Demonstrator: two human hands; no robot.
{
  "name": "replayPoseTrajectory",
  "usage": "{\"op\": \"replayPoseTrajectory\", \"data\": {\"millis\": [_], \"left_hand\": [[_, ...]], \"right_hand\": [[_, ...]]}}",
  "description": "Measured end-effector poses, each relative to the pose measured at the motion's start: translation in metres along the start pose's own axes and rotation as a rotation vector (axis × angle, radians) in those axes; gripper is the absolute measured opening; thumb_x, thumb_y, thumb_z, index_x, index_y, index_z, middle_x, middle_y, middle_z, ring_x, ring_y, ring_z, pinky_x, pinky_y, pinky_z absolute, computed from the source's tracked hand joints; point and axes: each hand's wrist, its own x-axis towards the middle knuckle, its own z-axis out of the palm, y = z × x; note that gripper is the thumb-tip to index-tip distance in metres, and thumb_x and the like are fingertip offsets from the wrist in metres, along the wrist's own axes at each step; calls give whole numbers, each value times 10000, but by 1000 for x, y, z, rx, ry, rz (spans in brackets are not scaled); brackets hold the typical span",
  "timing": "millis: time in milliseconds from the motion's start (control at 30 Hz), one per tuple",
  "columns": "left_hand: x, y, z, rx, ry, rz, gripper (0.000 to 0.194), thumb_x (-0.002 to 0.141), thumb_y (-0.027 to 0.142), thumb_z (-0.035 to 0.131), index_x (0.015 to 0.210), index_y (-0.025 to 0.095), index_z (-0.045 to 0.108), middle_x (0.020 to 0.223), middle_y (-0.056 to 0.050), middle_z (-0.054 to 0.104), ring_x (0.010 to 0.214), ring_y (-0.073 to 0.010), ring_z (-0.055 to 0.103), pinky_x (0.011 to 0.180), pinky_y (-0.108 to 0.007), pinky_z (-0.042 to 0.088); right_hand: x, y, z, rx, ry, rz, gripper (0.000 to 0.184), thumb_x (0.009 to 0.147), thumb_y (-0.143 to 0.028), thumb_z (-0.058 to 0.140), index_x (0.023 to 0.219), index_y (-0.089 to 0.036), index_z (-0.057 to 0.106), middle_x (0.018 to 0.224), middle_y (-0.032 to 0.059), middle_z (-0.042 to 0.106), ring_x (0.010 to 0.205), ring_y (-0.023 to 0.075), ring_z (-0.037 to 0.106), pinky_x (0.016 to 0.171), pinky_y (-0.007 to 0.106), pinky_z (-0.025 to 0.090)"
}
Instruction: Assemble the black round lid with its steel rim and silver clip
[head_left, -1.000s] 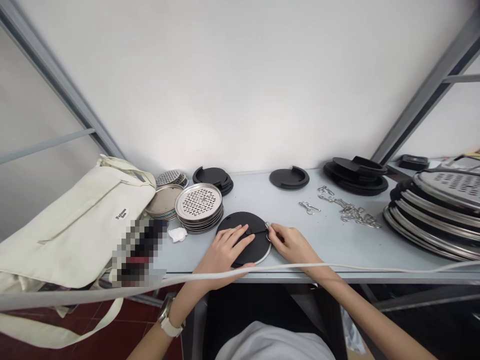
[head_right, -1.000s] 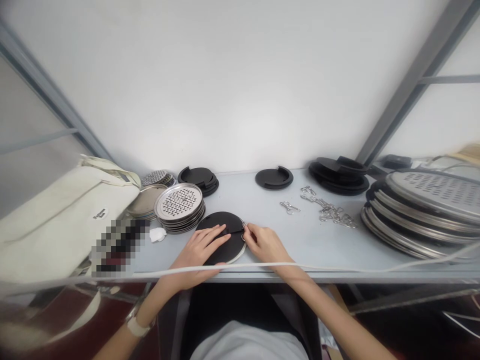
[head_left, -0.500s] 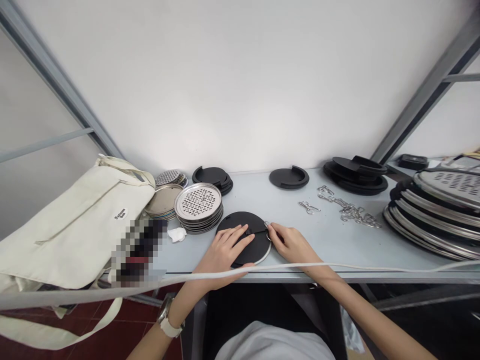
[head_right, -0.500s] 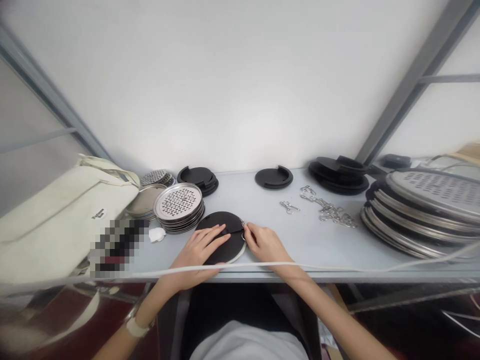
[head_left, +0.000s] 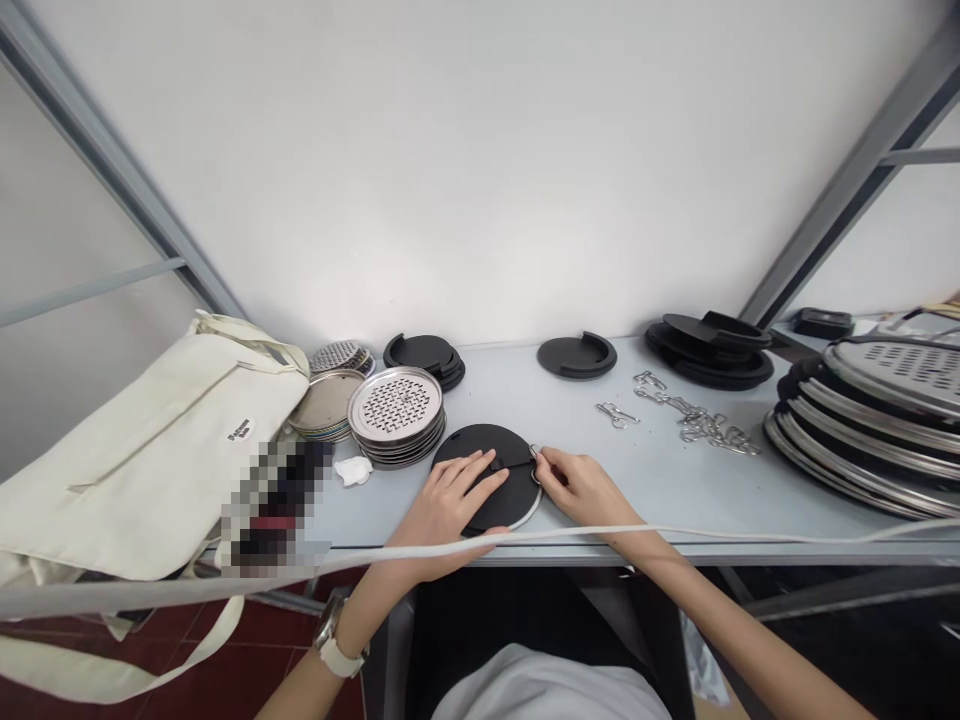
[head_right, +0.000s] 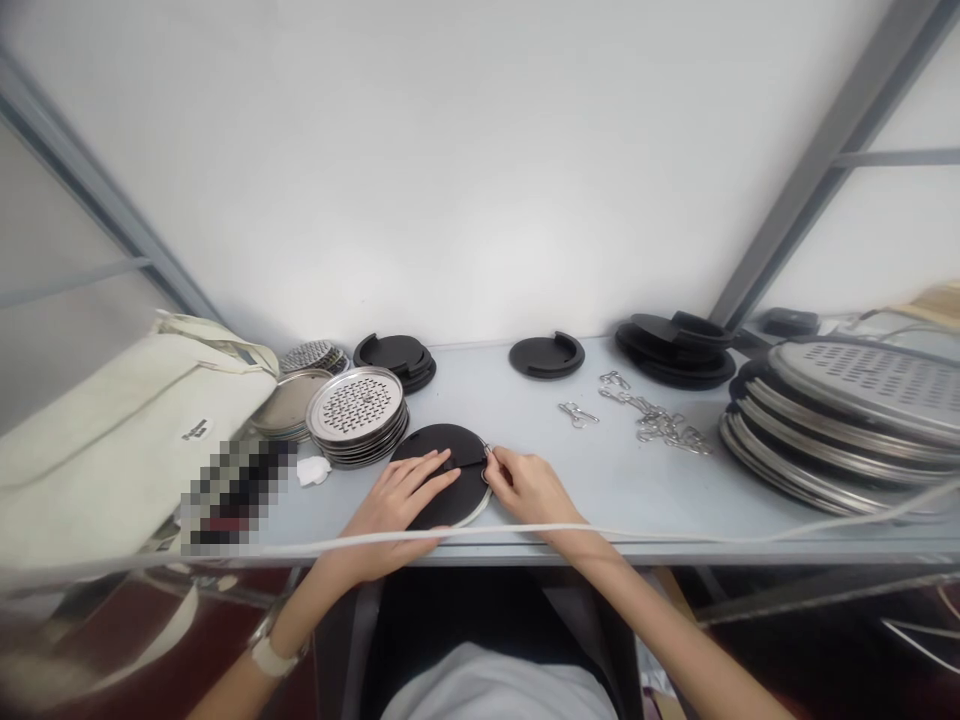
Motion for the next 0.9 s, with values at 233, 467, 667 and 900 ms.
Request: {"op": "replayPoseTrajectory", "data": {"millis": [233, 467, 667, 900], "left_hand": [[0, 0, 0, 3, -3, -2, 559, 894, 410, 517, 1403, 229, 374, 1482, -91, 328, 1335, -273, 322, 1062, -447, 307], [-1, 0, 1, 14, 7, -5, 546, 901, 415, 511, 1397, 226, 384, 1485, -83, 324, 1333, -264, 322, 1061, -437, 307], [0, 0, 1, 19, 6, -8, 550, 897, 412, 514, 1397, 224, 385, 1483, -82, 329, 1333, -261, 322, 1060, -430, 309], [0, -1, 1, 3, -9, 1, 590, 872, 381, 544, 1412, 234, 358, 1490, -83, 313, 1342, -270, 307, 1064, -443, 298]], "right_hand": [[0, -2, -2, 15, 9, 5, 324, 909, -340, 347, 626, -207, 433, 514, -35, 472, 459, 96, 363, 497, 228, 254], [-1, -2, -1, 39, 16, 5, 322, 896, -327, 369, 600, -204, 385, 497, -48, 414, 456, 85, 334, 492, 225, 246], [-1, -1, -1, 47, -4, 7, 330, 929, -360, 328, 640, -208, 377, 517, -47, 418, 466, 92, 346, 510, 232, 247], [1, 0, 0, 31, -14, -8, 328, 940, -365, 309, 663, -210, 392, 527, -41, 429, 472, 99, 359, 522, 243, 240]]}}
